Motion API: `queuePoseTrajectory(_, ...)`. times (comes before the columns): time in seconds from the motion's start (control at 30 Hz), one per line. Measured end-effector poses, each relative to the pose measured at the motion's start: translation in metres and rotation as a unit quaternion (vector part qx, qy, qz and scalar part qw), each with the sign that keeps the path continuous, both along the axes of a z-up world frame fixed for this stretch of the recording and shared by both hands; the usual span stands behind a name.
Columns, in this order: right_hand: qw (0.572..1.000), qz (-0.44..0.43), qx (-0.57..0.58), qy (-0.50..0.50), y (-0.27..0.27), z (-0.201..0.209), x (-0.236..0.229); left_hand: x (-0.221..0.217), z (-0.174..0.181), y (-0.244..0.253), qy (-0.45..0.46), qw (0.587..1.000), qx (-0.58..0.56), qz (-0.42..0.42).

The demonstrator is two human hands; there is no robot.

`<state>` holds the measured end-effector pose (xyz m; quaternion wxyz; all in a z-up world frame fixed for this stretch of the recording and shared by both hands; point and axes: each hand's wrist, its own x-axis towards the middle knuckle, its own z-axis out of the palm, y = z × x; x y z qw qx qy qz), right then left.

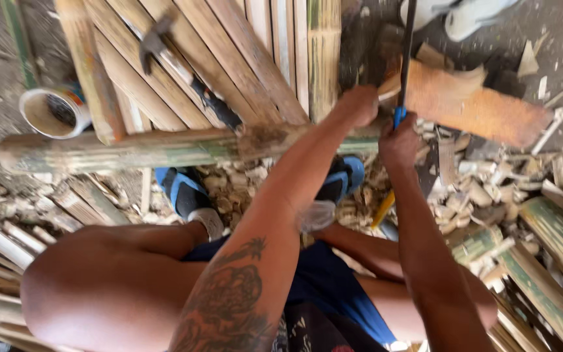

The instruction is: The person assembles a bamboo structure by cutting bamboo strips with a hand saw and nailing them to a frame using a hammer. The person repeatedly measures, cuts, and secures the strips to build the structure.

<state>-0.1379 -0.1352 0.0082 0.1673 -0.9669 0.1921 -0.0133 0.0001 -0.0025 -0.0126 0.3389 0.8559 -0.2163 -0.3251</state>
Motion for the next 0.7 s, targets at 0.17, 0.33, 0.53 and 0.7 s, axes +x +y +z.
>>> queuePoseTrajectory(0.17, 0.998, -0.047, -0.046, -0.009, -0.006, -0.036, -0.011, 0.013, 0.025, 0.088, -0.179, 0.974, 0.045, -0.129)
queuePoseTrajectory(0.33, 0.992, -0.114, -0.021, 0.045, 0.066, 0.007, 0.0, 0.069, 0.103, 0.288, -0.244, 0.904, 0.25, -0.245)
queuePoseTrajectory(0.53, 0.982, 0.065, -0.01, -0.176, 0.179, 0.044, 0.011, 0.026, 0.12, 0.51, -0.344, 0.886, 0.247, -0.191)
queuePoseTrajectory(0.7, 0.934, 0.286, 0.145, -0.16, 0.322, 0.012, 0.047, -0.018, 0.044, 0.588, -0.339, 0.911, 0.213, -0.098)
